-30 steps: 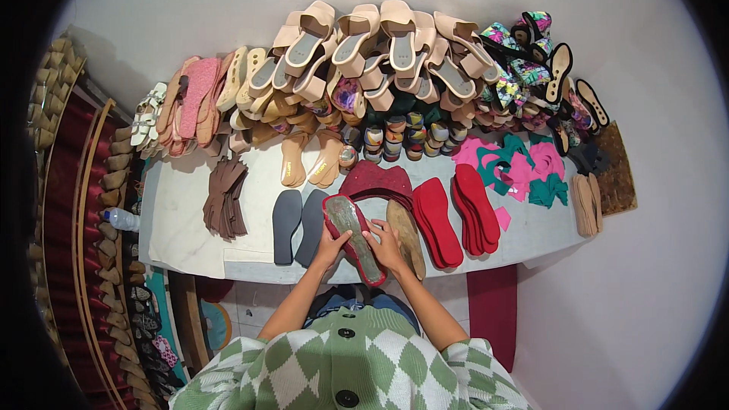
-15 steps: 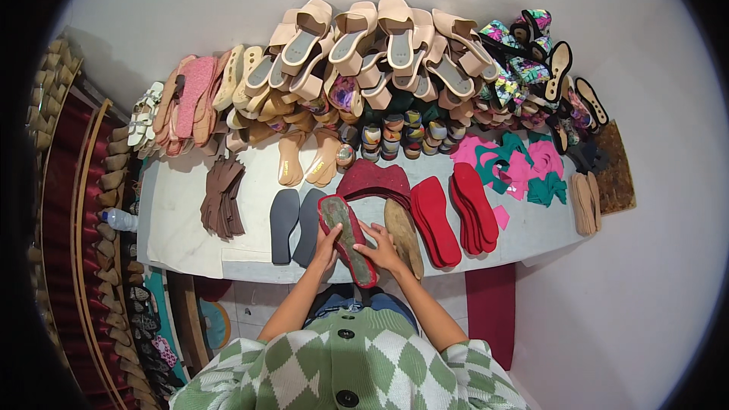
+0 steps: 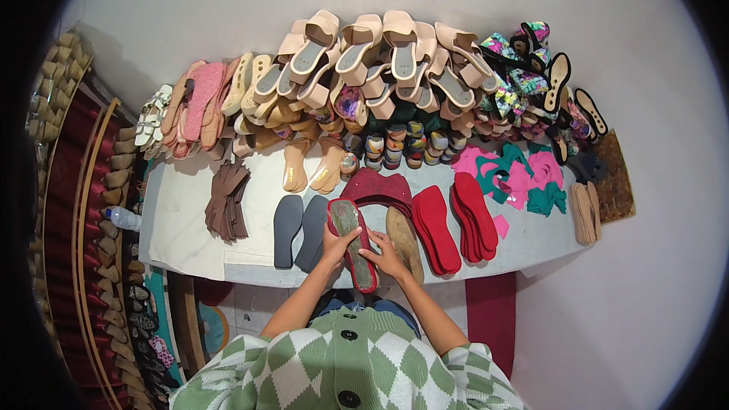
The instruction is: The person is matching and organizing various shoe components including uppers, insoles, and outsoles on a work table.
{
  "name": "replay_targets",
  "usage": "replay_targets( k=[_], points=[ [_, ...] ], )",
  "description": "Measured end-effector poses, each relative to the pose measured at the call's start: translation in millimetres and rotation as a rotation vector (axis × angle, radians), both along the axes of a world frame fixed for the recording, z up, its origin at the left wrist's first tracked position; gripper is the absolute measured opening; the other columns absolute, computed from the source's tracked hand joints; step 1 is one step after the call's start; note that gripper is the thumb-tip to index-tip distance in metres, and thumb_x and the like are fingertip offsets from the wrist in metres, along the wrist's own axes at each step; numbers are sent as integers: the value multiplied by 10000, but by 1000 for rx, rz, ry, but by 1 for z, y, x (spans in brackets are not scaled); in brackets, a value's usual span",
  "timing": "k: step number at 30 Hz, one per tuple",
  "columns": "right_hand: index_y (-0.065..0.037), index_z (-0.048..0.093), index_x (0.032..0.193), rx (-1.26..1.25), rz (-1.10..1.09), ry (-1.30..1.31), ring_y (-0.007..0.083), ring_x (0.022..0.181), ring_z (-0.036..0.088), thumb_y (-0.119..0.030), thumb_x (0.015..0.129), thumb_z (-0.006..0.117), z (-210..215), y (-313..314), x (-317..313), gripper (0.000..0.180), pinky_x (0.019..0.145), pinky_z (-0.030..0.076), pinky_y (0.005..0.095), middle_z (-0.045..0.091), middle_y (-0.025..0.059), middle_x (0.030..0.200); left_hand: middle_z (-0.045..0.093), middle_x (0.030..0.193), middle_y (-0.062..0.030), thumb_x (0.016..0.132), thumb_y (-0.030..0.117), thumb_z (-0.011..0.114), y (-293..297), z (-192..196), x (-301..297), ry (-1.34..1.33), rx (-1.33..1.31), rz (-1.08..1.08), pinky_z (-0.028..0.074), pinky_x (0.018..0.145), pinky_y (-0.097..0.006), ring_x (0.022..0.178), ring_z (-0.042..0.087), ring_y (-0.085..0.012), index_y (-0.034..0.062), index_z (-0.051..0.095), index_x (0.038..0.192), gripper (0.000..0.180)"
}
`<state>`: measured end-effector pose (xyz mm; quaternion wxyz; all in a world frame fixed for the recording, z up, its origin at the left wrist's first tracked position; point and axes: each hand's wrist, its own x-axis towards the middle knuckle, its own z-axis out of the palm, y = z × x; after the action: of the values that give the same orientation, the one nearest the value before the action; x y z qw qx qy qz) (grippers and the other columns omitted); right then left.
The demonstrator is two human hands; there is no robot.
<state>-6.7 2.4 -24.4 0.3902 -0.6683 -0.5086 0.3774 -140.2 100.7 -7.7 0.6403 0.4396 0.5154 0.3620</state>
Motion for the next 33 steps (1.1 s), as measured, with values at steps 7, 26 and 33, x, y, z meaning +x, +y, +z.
replay_targets(
  k=[7, 26, 33],
  points=[
    [-137, 391, 1372, 12, 164, 386, 241, 1216, 420, -305, 856, 622, 20, 8, 10, 590, 1000, 333, 380, 462, 140, 1302, 533, 1094, -130, 662, 217, 816, 2, -8, -8, -138, -62, 4, 464, 840, -335, 992, 551, -218, 4, 386, 1183, 709],
    [-41, 523, 1153, -64, 69, 287, 131, 947, 525, -213, 792, 695, 43, 51, 19, 435, 784, 428, 263, 567, 40, 1008, 470, 1288, -73, 946, 328, 459, 12, -33, -52, -285, -145, -305, 321, 993, -304, 1175, 435, -172, 59, 413, 1319, 462],
    [-33, 451, 1220, 261, 29, -254, 295, 1037, 509, -190, 728, 710, 60, 58, 3, 578, 889, 408, 378, 526, 155, 1095, 579, 995, -28, 867, 147, 613, 35, -6, -49, -201, 10, -370, 423, 812, -228, 870, 544, -108, 14, 472, 1219, 402]
  ],
)
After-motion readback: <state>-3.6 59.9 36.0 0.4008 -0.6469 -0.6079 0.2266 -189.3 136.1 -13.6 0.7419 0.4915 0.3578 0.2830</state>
